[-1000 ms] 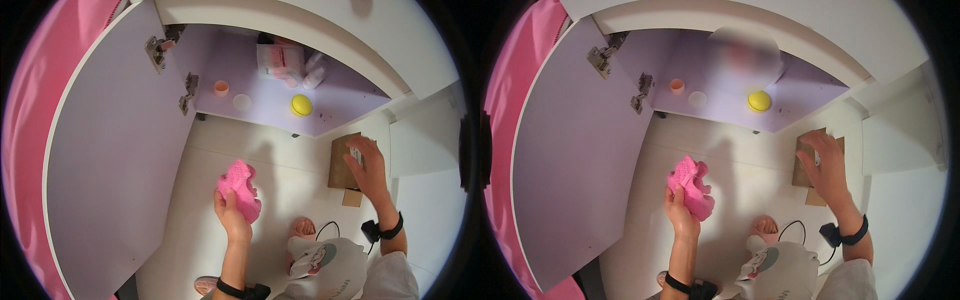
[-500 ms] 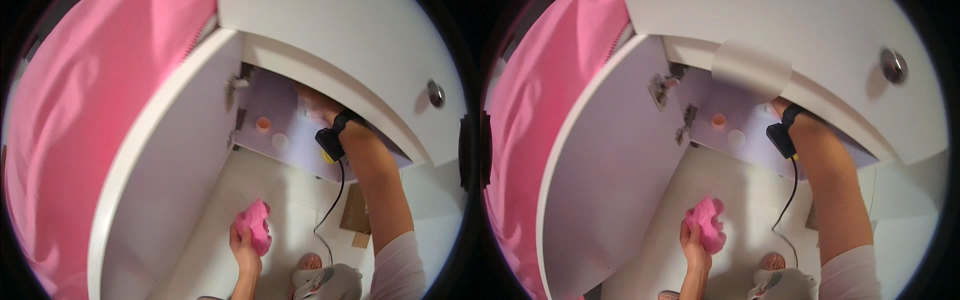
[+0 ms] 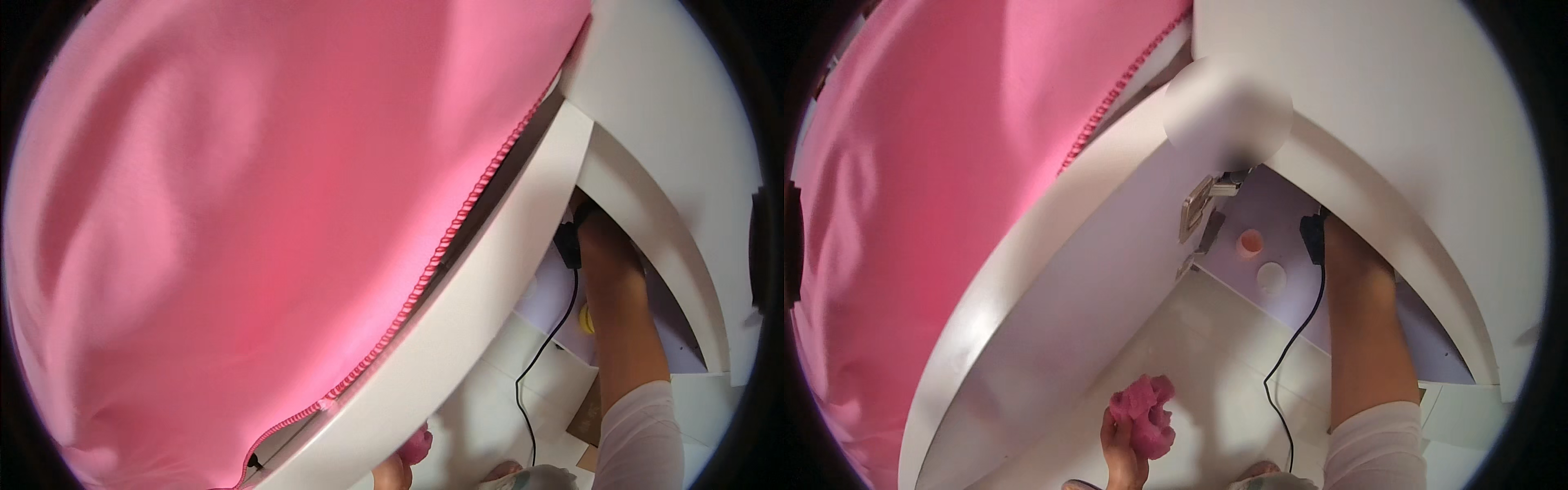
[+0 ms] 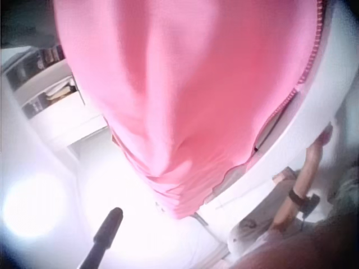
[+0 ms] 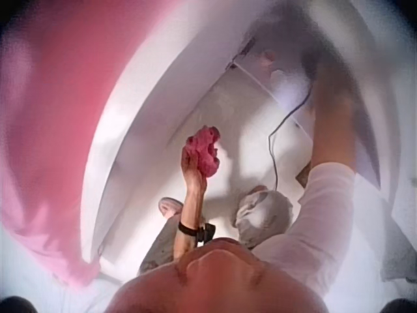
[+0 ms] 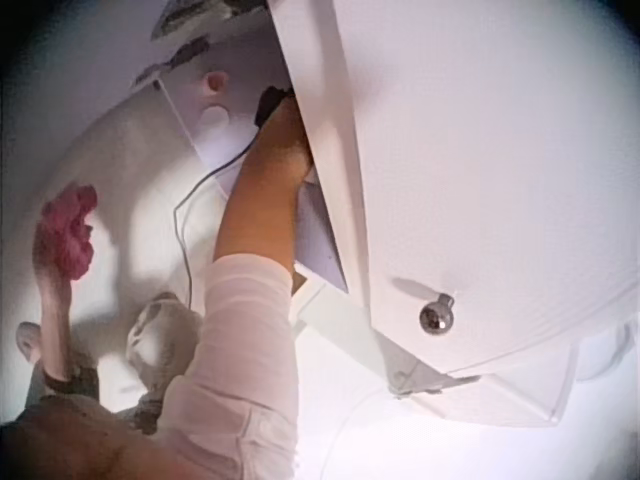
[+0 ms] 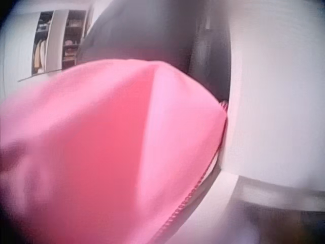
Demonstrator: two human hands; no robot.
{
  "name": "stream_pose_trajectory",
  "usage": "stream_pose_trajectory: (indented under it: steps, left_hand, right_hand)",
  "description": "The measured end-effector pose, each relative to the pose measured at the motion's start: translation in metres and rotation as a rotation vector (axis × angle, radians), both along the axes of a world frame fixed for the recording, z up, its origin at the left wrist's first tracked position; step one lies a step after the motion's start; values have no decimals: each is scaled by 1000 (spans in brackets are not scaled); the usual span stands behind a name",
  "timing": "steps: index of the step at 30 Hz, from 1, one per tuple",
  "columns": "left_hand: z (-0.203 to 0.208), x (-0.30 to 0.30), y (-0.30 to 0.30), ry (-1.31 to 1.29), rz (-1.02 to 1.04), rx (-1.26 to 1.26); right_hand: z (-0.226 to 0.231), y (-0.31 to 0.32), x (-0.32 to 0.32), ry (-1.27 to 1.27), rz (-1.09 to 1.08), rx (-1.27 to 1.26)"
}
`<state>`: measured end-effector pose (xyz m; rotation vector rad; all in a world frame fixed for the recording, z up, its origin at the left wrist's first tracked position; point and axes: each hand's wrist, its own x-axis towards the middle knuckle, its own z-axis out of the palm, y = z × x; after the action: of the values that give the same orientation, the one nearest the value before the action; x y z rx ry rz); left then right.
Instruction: The person sorts colorful hair ties and accessories from a drawer into a clear zippered pouch. They then close the drawer, pick up a pink cloth, and open a lower cabinet to retrieve a small cardboard box.
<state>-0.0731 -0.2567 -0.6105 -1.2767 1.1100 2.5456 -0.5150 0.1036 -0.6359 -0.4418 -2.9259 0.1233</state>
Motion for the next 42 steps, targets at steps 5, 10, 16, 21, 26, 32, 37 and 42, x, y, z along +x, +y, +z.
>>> stream_pose_trajectory:
  steps: [5,10,16,21,26,32,37,42]
  left_hand:
    - [21,-18,30,79,-63,-111]
    - [49,-22,33,88,-159,-125]
    - [31,-41,30,212,-179,-116]
    - [45,-63,17,198,-214,-65]
    - [51,-55,41,271,-418,20]
    - [47,-52,53,358,-568,55]
    - [47,-47,63,398,-647,-17]
    - [45,-56,39,411,-644,-9]
  right_hand:
    - [13,13,5,97,-8,76]
    - [44,-3,50,219,117,119]
    - [102,-80,195,114,563,-34]
    - [121,-99,336,116,797,-149]
    - [139,-58,487,-13,596,-191]
    - [135,-1,633,237,-294,-116]
    - [-11,75,760,-39,-666,-166]
    - [-85,67,789,-156,-818,-688]
